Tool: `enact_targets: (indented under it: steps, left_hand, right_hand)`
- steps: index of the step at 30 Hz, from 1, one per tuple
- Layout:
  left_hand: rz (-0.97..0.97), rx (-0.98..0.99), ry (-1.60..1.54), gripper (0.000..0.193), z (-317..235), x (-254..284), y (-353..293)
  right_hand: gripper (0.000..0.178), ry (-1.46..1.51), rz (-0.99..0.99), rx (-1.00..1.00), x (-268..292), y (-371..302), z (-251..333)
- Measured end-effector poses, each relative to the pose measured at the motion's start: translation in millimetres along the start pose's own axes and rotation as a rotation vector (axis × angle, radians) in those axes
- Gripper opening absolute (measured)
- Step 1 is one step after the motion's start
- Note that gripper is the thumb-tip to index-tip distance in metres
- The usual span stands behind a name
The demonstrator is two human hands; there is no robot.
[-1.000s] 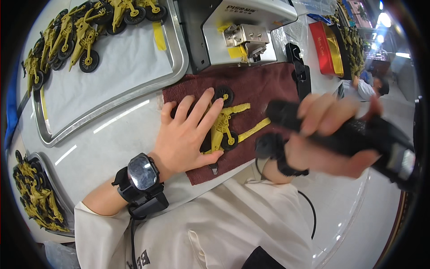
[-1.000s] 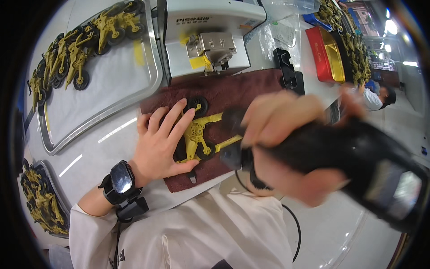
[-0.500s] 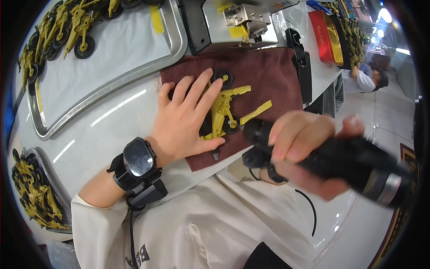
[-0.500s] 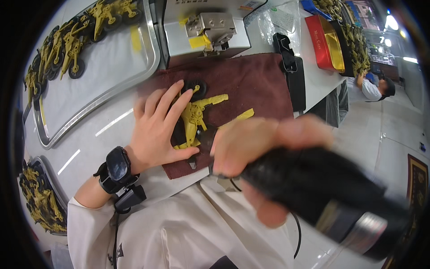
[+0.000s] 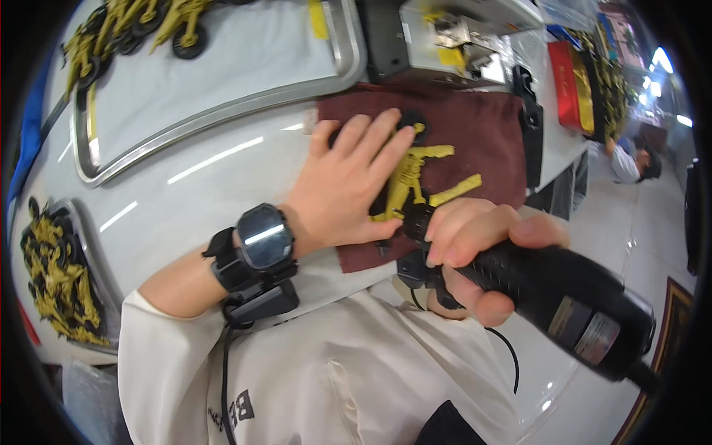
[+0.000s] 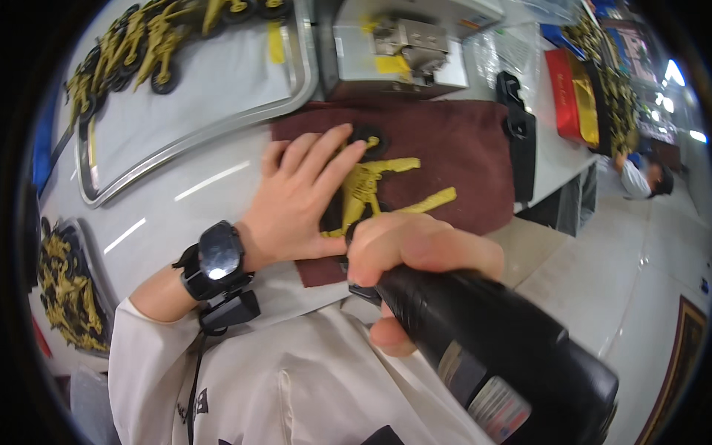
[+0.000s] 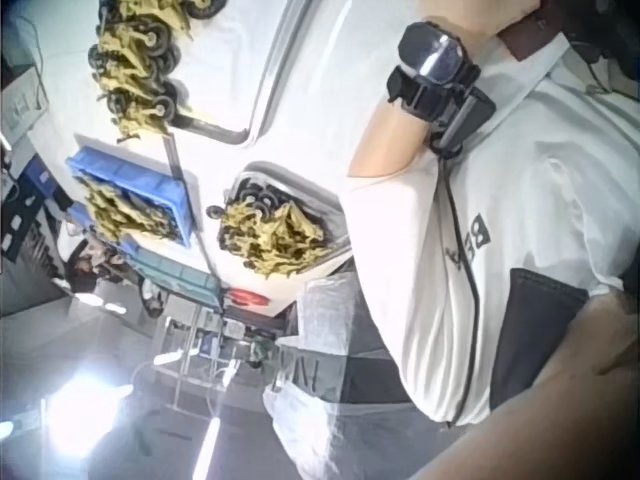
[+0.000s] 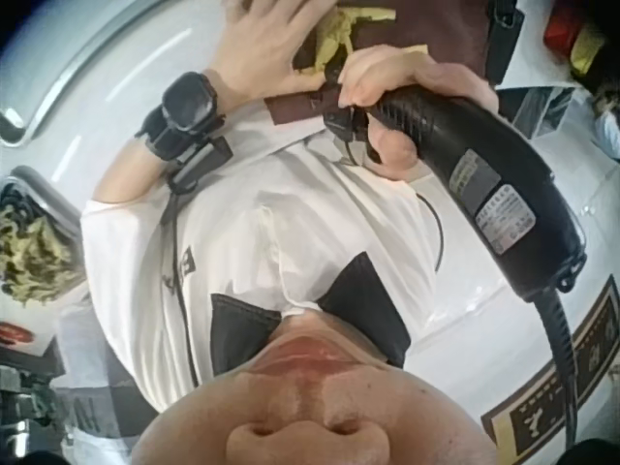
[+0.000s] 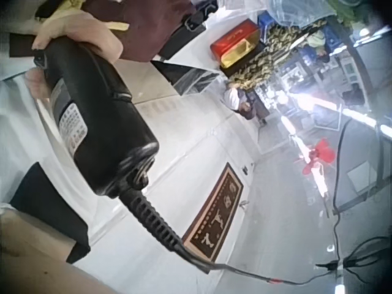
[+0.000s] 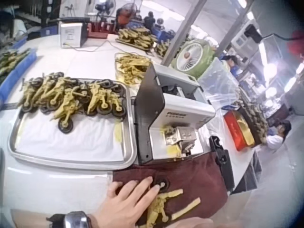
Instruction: The recorder uses an electric screwdriver to attach components to yellow toy motorcycle frames on an assembly line.
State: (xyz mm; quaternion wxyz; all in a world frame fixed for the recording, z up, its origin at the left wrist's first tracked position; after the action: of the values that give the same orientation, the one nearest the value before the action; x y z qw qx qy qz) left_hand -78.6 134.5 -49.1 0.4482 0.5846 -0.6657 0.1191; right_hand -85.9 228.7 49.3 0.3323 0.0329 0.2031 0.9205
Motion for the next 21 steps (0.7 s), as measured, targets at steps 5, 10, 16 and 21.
enact_targets:
  steps: [5, 10, 16, 21]
  left_hand:
    - [0.007, 0.023, -0.017, 0.1, 3.0, -2.3, -2.3]
    - [0.034, 0.036, 0.021, 0.078, -14.8, 29.6, -12.2]
    - [-0.419, 0.355, 0.482, 0.069, 23.5, 214.3, -151.2]
    - [-0.119, 1.042, 1.184, 0.071, 45.2, 298.1, -321.8]
  right_hand:
    - [0.062, 0.029, -0.11, 0.292, 2.0, -4.8, 23.7]
    - [0.065, -0.035, -0.696, 0.363, 62.3, -15.1, 68.5]
    - [0.056, -0.118, -0.875, 0.242, 113.9, -34.5, 41.2]
    - [0.054, 0.031, -0.89, 0.123, 108.4, -22.8, 25.0]
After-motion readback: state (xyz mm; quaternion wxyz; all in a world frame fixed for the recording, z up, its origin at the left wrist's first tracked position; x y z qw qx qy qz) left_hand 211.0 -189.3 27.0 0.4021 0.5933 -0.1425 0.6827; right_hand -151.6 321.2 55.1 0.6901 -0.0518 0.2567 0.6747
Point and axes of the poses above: each hand's wrist, its own y-axis towards the middle knuckle, its own x-axis out of the back of the hand, z = x × y, the point moved 9 cm from there along y, towards the middle knuckle, and after that the axes turned 9 degrees about -x, right-handed, at the moved point
